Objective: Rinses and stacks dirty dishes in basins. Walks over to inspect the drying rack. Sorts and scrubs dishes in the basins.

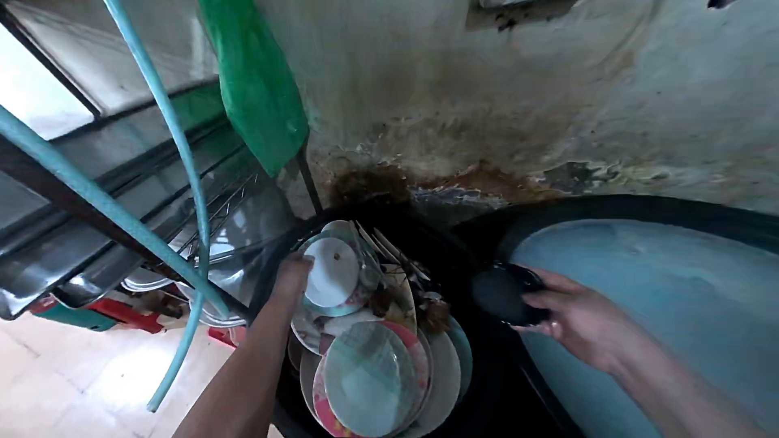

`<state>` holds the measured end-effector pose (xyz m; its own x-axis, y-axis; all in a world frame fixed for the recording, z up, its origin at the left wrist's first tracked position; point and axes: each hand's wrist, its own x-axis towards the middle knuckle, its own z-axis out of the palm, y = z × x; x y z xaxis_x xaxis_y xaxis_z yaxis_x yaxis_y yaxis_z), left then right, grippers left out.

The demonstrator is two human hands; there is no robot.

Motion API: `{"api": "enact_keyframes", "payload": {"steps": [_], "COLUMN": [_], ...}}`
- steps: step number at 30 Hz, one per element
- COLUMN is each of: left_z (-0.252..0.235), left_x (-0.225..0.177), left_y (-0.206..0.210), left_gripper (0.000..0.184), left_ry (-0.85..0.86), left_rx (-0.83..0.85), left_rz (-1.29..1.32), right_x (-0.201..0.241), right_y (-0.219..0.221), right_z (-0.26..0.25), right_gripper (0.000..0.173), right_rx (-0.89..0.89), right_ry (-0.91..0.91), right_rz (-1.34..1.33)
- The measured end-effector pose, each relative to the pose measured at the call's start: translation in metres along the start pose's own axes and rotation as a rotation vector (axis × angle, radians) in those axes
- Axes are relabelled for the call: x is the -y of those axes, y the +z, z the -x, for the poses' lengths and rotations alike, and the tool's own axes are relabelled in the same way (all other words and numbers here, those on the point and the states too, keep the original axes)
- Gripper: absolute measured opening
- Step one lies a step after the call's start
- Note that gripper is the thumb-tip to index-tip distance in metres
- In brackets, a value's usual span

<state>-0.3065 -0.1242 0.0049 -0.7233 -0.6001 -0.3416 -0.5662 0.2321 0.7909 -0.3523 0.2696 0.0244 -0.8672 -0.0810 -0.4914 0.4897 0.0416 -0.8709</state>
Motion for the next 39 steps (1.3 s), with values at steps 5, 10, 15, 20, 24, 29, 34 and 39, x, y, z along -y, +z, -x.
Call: {"api": "enact_keyframes", "payload": {"steps": [5,10,15,20,24,29,34,39], "left_z": [0.021,0.025,0.024,0.042,0.061,0.071,0.083,0.076], "left_x": [-0.032,-0.061,-0.086,-0.093,-0.048,0.033,0.059,0.042], "left_y": [-0.014,0.018,0.032,-0.002,-0.036,-0.034,-0.002,0.026], "left_gripper": [0.028,0.037,0.033,0.028,0.031,0.035,0.037,0.038], "left_ry": [0.300,0.410,0.501,0.536,0.524,0.144,0.080,0.356], "left_rx": [-0.060,0.255,0.377,0.336,0.229,0.320,0.328,0.392], "left_rz": [-0.117,-0.582,-0.663,-0.564,-0.297,-0.029,-0.167,-0.520], "right_x": [0.029,0.058,0.088,0.067,0.014,-0.065,-0.080,-0.091], "right_y": [0.063,0.126,0.161,0.115,0.023,-0.115,-0.147,-0.156], "right_z": [-0.010,-0.019,-0.016,-0.024,-0.017,0.000,0.051,0.062], "right_gripper": [0.051,0.053,0.051,0.048,0.047,0.044,0.044,0.047], "right_rx": [0.118,0.203,-0.010,-0.108,-0.245,-0.348,-0.411,-0.329], "right_ry": [-0.019,-0.251,-0.777,-0.952,-0.860,-0.705,-0.402,-0.217], "right_rz": [0.058,0.251,0.755,0.863,0.887,0.933,1.004,0.745]}}
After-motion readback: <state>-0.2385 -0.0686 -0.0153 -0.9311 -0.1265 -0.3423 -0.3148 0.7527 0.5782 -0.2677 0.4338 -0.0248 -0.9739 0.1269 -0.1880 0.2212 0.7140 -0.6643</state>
